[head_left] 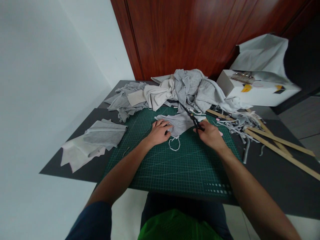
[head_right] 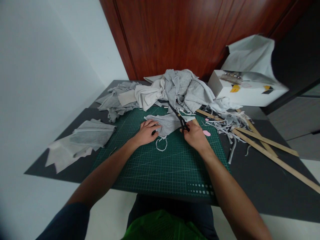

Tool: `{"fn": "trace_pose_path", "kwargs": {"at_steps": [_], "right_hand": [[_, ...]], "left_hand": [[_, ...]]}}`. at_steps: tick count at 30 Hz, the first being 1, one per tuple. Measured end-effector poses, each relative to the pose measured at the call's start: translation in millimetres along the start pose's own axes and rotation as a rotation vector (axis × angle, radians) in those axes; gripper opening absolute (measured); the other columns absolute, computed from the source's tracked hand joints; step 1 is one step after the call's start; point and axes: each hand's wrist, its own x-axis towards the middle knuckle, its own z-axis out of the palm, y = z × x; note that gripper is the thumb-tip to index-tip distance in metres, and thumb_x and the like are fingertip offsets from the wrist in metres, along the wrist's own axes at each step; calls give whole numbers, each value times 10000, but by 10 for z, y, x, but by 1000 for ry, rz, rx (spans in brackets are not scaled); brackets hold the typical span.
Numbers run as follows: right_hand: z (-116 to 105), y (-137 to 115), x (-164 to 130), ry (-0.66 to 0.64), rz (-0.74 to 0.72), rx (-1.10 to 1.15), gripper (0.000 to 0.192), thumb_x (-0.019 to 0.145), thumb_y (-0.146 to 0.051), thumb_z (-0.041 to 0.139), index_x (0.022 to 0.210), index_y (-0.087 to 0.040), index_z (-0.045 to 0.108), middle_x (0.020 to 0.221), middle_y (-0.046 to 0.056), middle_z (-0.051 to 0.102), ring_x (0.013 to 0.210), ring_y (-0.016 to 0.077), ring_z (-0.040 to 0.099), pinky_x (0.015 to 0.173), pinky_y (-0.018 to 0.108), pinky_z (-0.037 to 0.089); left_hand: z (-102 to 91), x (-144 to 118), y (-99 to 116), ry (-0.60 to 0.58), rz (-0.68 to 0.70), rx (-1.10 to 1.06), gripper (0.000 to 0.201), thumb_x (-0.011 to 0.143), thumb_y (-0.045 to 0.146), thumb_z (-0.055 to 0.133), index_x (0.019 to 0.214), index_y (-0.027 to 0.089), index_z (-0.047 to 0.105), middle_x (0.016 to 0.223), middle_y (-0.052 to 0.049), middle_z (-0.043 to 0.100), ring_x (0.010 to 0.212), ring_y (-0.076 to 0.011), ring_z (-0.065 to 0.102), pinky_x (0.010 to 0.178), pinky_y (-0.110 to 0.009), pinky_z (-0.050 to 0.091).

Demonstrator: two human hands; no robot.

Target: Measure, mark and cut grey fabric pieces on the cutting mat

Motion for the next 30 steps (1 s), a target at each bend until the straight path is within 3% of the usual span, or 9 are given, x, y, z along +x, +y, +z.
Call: {"fn": "trace_pose_path", "kwargs": {"at_steps": [4, 7, 13, 16, 18, 20, 25, 30], "right_hand": [[120, -92, -107, -216, 86, 416, 237, 887, -445, 692, 929, -225, 617, 683, 23, 696, 563, 184, 642, 502, 282, 492], [272, -210, -56, -217, 44, 556, 312, 845, -482, 738, 954, -232, 587, 762, 24, 724, 631, 175, 660, 525, 266, 505], [602, -250, 237, -247, -9, 542, 249, 855, -421, 696, 952, -244, 550, 785, -8, 711, 611, 150, 590, 532, 262, 481], [683, -203, 285, -258, -35, 501, 211, 876, -404, 652, 955, -241, 543, 780, -16, 702, 594, 142, 567, 545, 262, 470], [697, -194, 279, -256, -41, 473, 197, 877, -387, 633, 974, -242, 542, 794, -18, 701, 614, 146, 581, 565, 263, 470], [689, -207, 260, -255, -43, 438, 193, 876, -368, 624, 1000, -242, 547, 809, -20, 702, 645, 151, 600, 599, 266, 476], [649, -265, 218, -249, -76, 343, 185, 895, -367, 637, 1014, -240, 574, 820, -22, 697, 688, 157, 612, 666, 275, 482], [636, -286, 220, -242, -71, 338, 174, 900, -353, 643, 1015, -235, 586, 835, -18, 698, 696, 158, 612, 694, 281, 490]], "left_hand": [[19, -23, 98, 73, 65, 12, 322, 937, 179, 622, 1226, 237, 750, 1414, -108, 630, 1418, -329, 427, 1146, -530, 364], [29, -30, 176, 77, 123, 21, 249, 930, 100, 579, 1028, 218, 775, 1263, -104, 661, 1274, -299, 503, 1042, -463, 435], [19, -71, 250, -45, 226, 3, 243, 904, 48, 560, 852, 196, 746, 954, -66, 675, 989, -224, 597, 950, -364, 506], [3, -120, 353, -24, 125, 42, 93, 923, 264, 696, 890, 192, 744, 980, -79, 671, 1021, -254, 610, 982, -398, 524], [3, -148, 447, -6, 49, 94, 288, 899, 472, 763, 951, 189, 748, 1044, -107, 657, 1109, -306, 596, 1007, -445, 526], [6, -167, 522, -8, -10, 124, 388, 897, 563, 756, 1008, 191, 746, 1088, -125, 634, 1163, -338, 579, 1026, -474, 525], [-56, -214, 484, -62, -75, 10, 278, 899, 403, 773, 1060, 192, 693, 1120, -103, 592, 1108, -297, 613, 984, -427, 551], [-184, -258, 311, -245, 205, -180, 165, 885, 110, 680, 1019, 199, 714, 1088, -59, 681, 1066, -224, 659, 979, -332, 528]]}}
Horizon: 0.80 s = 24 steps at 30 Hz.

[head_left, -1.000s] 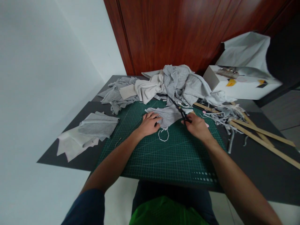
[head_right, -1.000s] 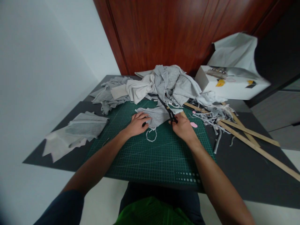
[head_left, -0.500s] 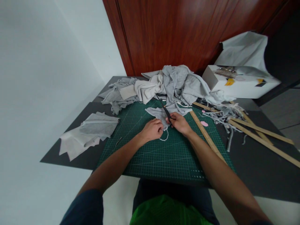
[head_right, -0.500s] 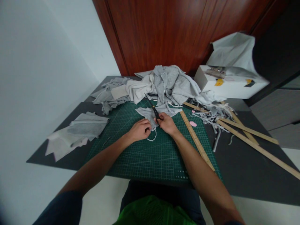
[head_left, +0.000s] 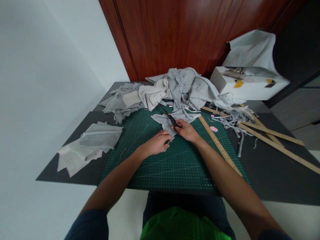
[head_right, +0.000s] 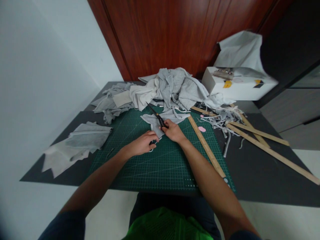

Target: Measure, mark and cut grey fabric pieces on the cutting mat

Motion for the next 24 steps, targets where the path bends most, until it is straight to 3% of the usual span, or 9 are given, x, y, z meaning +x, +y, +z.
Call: {"fn": "trace_pose_path", "kwargs": {"at_steps": [3, 6, 8, 10, 13, 15, 19, 22, 24], "right_hand": [[-8, -9, 5, -12, 19, -10, 182, 908, -358, 638, 1030, -230, 591, 804, -21, 687, 686, 160, 610, 699, 285, 489], [-18, -16, 3, -20, 26, -11, 176, 914, -344, 629, 1038, -226, 588, 821, -16, 701, 677, 153, 610, 694, 281, 486], [-21, -14, 3, -22, 24, -8, 176, 919, -346, 633, 1037, -225, 585, 848, -10, 714, 679, 150, 614, 690, 277, 486], [-19, -3, 8, -22, 25, 0, 174, 920, -349, 640, 1031, -226, 584, 870, -4, 723, 686, 150, 622, 687, 276, 489], [-6, 29, 27, -6, 28, 14, 162, 912, -337, 651, 1014, -227, 590, 870, -4, 722, 703, 155, 637, 691, 277, 498], [5, 50, 40, 5, 23, 22, 162, 910, -342, 655, 1006, -228, 591, 855, -6, 714, 713, 160, 642, 696, 279, 502], [16, 61, 50, 13, 15, 31, 178, 900, -356, 658, 1005, -230, 592, 845, -8, 699, 728, 168, 642, 704, 288, 507], [16, 44, 50, 12, 11, 34, 180, 888, -359, 663, 991, -229, 592, 837, -12, 688, 742, 172, 642, 716, 293, 511], [13, 31, 50, 14, 14, 36, 175, 881, -359, 659, 977, -231, 589, 813, -19, 674, 740, 173, 638, 716, 293, 508]], "left_hand": [[-56, -41, -33, -88, 108, -32, 286, 893, 29, 568, 997, 206, 766, 983, -38, 742, 926, -177, 700, 890, -276, 525], [-122, -75, -18, -114, 85, 5, 303, 807, 2, 588, 876, 220, 785, 867, -9, 762, 796, -161, 705, 776, -254, 503], [-166, -78, 16, -138, 9, 33, 226, 772, 41, 634, 772, 225, 765, 770, 10, 753, 710, -161, 692, 705, -256, 477], [-187, -47, 63, -141, -112, 46, 153, 846, 165, 660, 736, 225, 747, 685, 8, 730, 647, -170, 681, 666, -268, 464], [-134, 61, 134, -118, -356, 55, 462, 1071, 406, 439, 799, 212, 759, 597, -30, 689, 614, -200, 694, 671, -295, 485], [-57, 142, 177, -74, -509, 121, 589, 1106, 502, 343, 865, 188, 780, 681, -86, 731, 720, -240, 746, 718, -321, 515], [62, 218, 240, 28, -650, 246, 557, 1064, 587, 455, 1001, 149, 794, 951, -181, 783, 968, -328, 772, 845, -391, 544], [85, 216, 242, 57, -601, 301, 468, 1051, 537, 516, 1069, 146, 773, 966, -182, 772, 968, -347, 754, 870, -433, 548], [91, 219, 209, 134, -441, 338, 359, 1039, 439, 571, 1151, 142, 738, 1050, -178, 759, 1064, -346, 719, 946, -447, 537]]}}
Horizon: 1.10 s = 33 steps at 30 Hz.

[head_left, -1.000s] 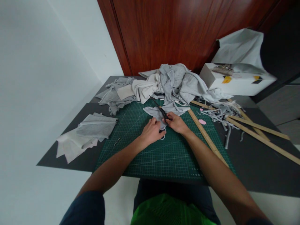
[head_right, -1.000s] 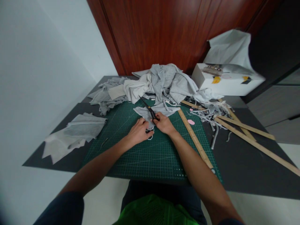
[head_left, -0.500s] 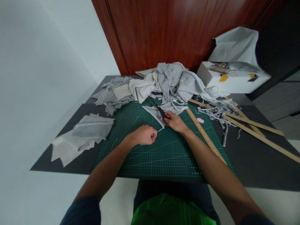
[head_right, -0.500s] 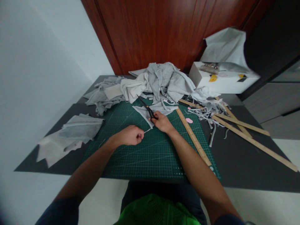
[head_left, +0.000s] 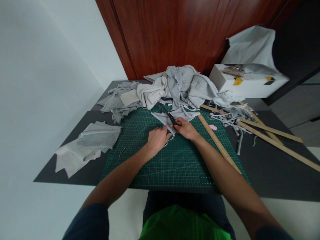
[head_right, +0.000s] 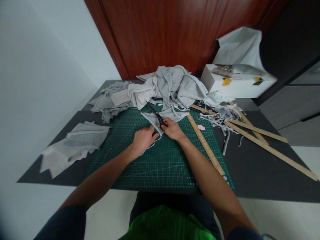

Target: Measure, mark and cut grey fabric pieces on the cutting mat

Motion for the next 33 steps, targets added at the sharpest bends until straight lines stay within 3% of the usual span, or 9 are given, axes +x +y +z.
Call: {"fn": "trace_pose_path", "kwargs": {"at_steps": [4, 11, 14, 18, 23, 26, 29, 33], "right_hand": [[-13, -18, -4, -10, -2, 3, 139, 881, -315, 619, 986, -231, 587, 799, -24, 668, 742, 171, 636, 723, 289, 495], [-34, -30, -4, -17, -16, -4, 163, 880, -346, 628, 978, -223, 586, 821, -15, 677, 730, 170, 627, 710, 293, 485], [-32, -22, 2, -15, -10, -1, 170, 880, -359, 645, 966, -225, 586, 820, -20, 681, 742, 166, 633, 712, 286, 490], [-19, 0, 9, -1, 2, 3, 166, 885, -350, 662, 972, -230, 586, 830, -20, 679, 756, 164, 646, 716, 282, 498], [-3, 20, 21, -8, 6, 18, 164, 892, -352, 654, 965, -233, 569, 816, -25, 671, 750, 164, 644, 718, 283, 507], [-6, 18, 19, -12, 9, 18, 173, 887, -365, 657, 958, -235, 568, 819, -22, 680, 746, 165, 641, 722, 287, 515], [-14, 7, 2, -10, 11, 8, 172, 885, -368, 662, 963, -231, 592, 842, -10, 697, 757, 170, 645, 735, 295, 524], [-4, 10, -11, 16, 1, 15, 161, 880, -333, 683, 982, -226, 618, 870, 4, 714, 788, 171, 657, 750, 292, 529]], "left_hand": [[47, 67, -102, 122, 338, -73, 271, 993, 201, 585, 1234, 153, 702, 1362, -164, 664, 1316, -321, 593, 1119, -455, 473], [89, 129, -352, 38, 568, -221, 544, 913, 70, 543, 1382, 298, 700, 1416, -67, 673, 1383, -258, 562, 1272, -515, 346], [130, 130, -397, 31, 574, -242, 583, 860, 35, 547, 1358, 278, 727, 1288, -91, 682, 1280, -255, 593, 1196, -471, 447], [123, 111, -417, 2, 588, -266, 479, 832, 41, 563, 1209, 221, 798, 1126, -100, 651, 1158, -240, 612, 1074, -375, 531], [10, 88, -442, -21, 643, -260, 334, 841, 83, 582, 1013, 234, 825, 1190, -83, 691, 1190, -234, 626, 1100, -357, 482], [-25, 93, -436, -31, 594, -236, 219, 932, 187, 591, 915, 230, 805, 1091, -62, 744, 1082, -223, 660, 1037, -367, 472], [-23, 109, -417, -18, 516, -201, 273, 1004, 285, 585, 820, 212, 773, 934, -58, 751, 981, -216, 666, 948, -365, 454], [2, 122, -401, 5, 456, -205, 252, 1005, 317, 635, 815, 209, 762, 900, -53, 750, 980, -223, 664, 908, -365, 425]]}}
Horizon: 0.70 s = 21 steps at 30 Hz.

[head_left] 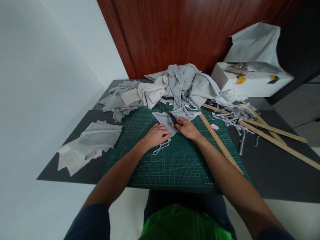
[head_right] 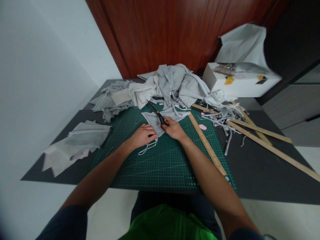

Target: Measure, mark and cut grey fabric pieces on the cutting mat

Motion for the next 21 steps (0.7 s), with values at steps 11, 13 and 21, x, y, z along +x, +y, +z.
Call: {"fn": "trace_pose_path", "kwargs": {"at_steps": [11, 13, 21], "right_hand": [[-166, -253, -306, -110, 159, 296, 285, 821, -386, 820, 872, -210, 603, 728, 11, 710, 596, 144, 635, 532, 250, 493], [-273, -358, -500, -167, 209, 333, 379, 776, -475, 867, 843, -195, 620, 714, 25, 709, 563, 140, 629, 501, 251, 484], [-573, -445, -1224, -270, 439, 367, 515, 715, -626, 869, 748, -182, 610, 628, -4, 638, 478, 106, 574, 417, 221, 390]], "left_hand": [[61, -73, -67, 103, 13, -132, 76, 878, 186, 730, 811, 211, 755, 900, -42, 743, 949, -226, 663, 935, -374, 490], [62, -89, -109, 103, 46, -193, 87, 872, 159, 720, 815, 217, 749, 918, -36, 746, 948, -214, 670, 952, -364, 500], [79, -107, -206, 101, 31, -207, 73, 828, 218, 813, 803, 210, 746, 912, -35, 722, 965, -227, 655, 975, -380, 499]]}}
